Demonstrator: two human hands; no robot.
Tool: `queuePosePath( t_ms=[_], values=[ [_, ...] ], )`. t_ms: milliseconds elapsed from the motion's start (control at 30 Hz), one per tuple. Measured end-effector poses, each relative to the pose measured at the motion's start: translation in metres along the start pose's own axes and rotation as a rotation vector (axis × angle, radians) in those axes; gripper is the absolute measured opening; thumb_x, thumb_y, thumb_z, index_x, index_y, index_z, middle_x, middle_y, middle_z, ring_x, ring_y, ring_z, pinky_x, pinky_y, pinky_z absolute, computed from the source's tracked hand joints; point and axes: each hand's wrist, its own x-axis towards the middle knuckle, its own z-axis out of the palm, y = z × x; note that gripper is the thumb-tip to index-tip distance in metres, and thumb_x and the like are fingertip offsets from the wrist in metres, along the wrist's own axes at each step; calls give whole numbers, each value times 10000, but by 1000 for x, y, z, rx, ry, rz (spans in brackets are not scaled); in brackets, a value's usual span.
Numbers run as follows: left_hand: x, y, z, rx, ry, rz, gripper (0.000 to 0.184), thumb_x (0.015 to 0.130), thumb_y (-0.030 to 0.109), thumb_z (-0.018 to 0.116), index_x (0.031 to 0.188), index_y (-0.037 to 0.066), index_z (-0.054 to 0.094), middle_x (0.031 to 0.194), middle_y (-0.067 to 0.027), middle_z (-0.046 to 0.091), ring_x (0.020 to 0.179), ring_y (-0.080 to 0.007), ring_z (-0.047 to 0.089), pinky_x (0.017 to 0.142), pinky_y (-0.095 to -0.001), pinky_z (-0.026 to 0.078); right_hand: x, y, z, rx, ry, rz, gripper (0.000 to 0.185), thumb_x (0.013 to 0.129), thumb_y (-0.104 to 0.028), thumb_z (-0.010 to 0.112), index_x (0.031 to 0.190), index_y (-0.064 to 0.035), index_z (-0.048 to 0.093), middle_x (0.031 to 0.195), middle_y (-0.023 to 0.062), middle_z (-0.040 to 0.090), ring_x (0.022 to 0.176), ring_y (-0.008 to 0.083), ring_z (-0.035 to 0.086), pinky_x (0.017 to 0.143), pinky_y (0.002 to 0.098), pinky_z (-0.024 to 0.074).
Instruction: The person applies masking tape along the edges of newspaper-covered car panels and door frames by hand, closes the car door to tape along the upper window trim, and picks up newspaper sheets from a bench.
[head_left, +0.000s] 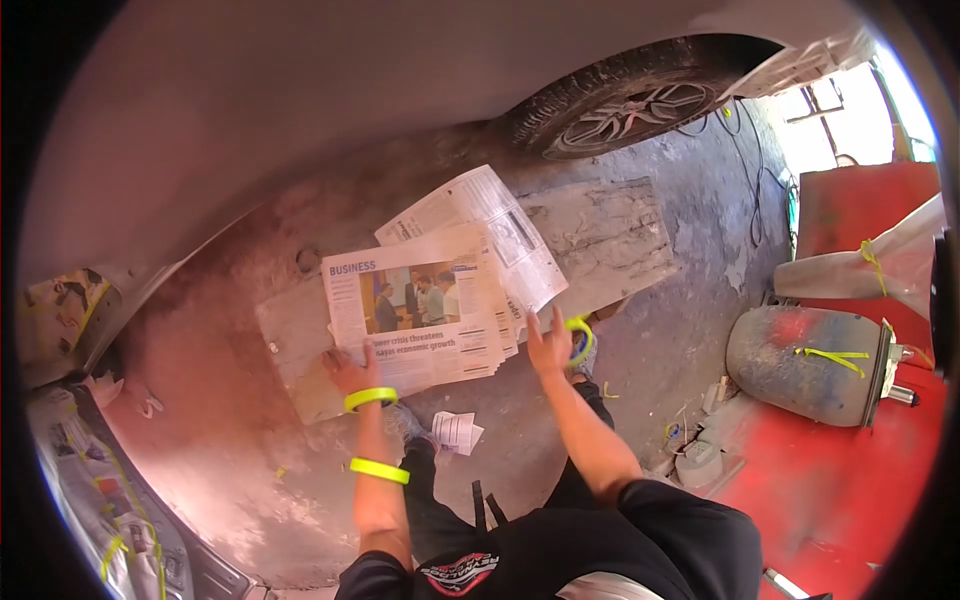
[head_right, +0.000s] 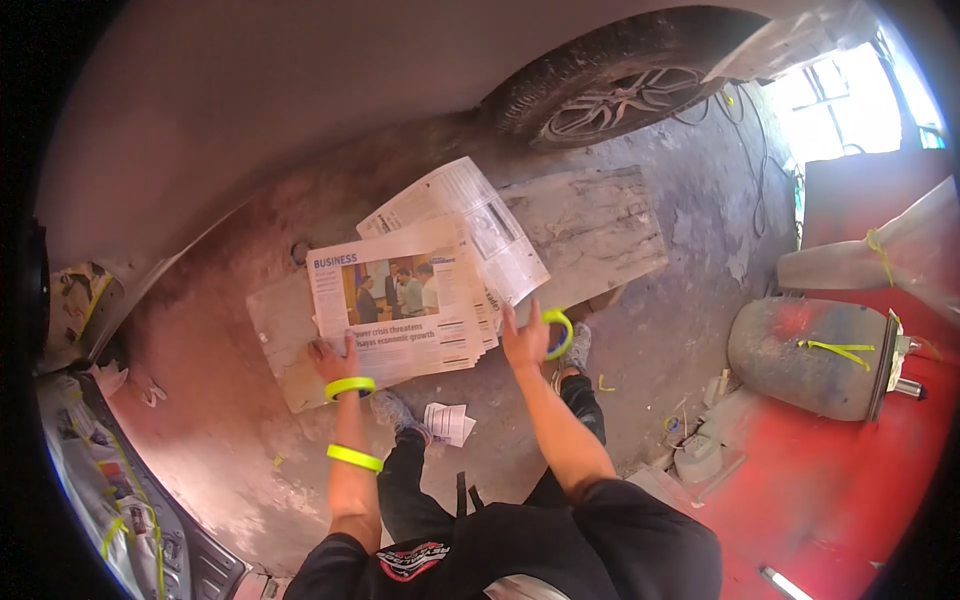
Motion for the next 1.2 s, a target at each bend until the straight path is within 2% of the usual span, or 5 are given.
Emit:
queuePosePath(
  t_ms=[300,400,867,1033,1200],
  values=[
    [-1,110,-38,-24,-251,-469,720,712,473,822,1107,-90,610,1218,-291,613,1141,-405,595,965,-484,481,19,-9,37,-114,-106,-26,416,827,-386,697,1145,-132,613,1063,340,606,1017,517,586,855,524,494],
    [-4,111,-20,-419,-271,-658,662,682,340,876,1165,-48,640,1109,-213,703,974,-326,690,856,-442,538,36,-8,11,-2,-459,85,361,820,-343,707,1091,-120,621,1007,255,670,981,477,623,831,522,500],
    [-133,424,70,-473,-804,-218,606,779,418,778,1196,0,640,1119,-234,693,1065,-356,669,947,-427,507,294,159,-165,-345,-69,-67,436,839,-311,705,1219,-108,642,1089,236,682,994,428,661,839,506,524],
    [-138,415,52,-382,-595,-119,829,798,461,764,1410,-4,450,1375,-248,548,1287,-381,521,1076,-433,419,355,186,-169,-336,-175,-16,487,813,-360,709,1206,-91,610,1126,242,674,1036,439,645,889,501,517],
    [-136,269,-70,-162,-1425,151,1014,772,676,677,1466,-6,391,1521,-244,392,1415,-360,379,1159,-434,321,339,189,-187,-554,-441,-29,911,768,-527,716,1508,-134,358,1449,255,475,1362,403,435,1117,467,372]
  ],
)
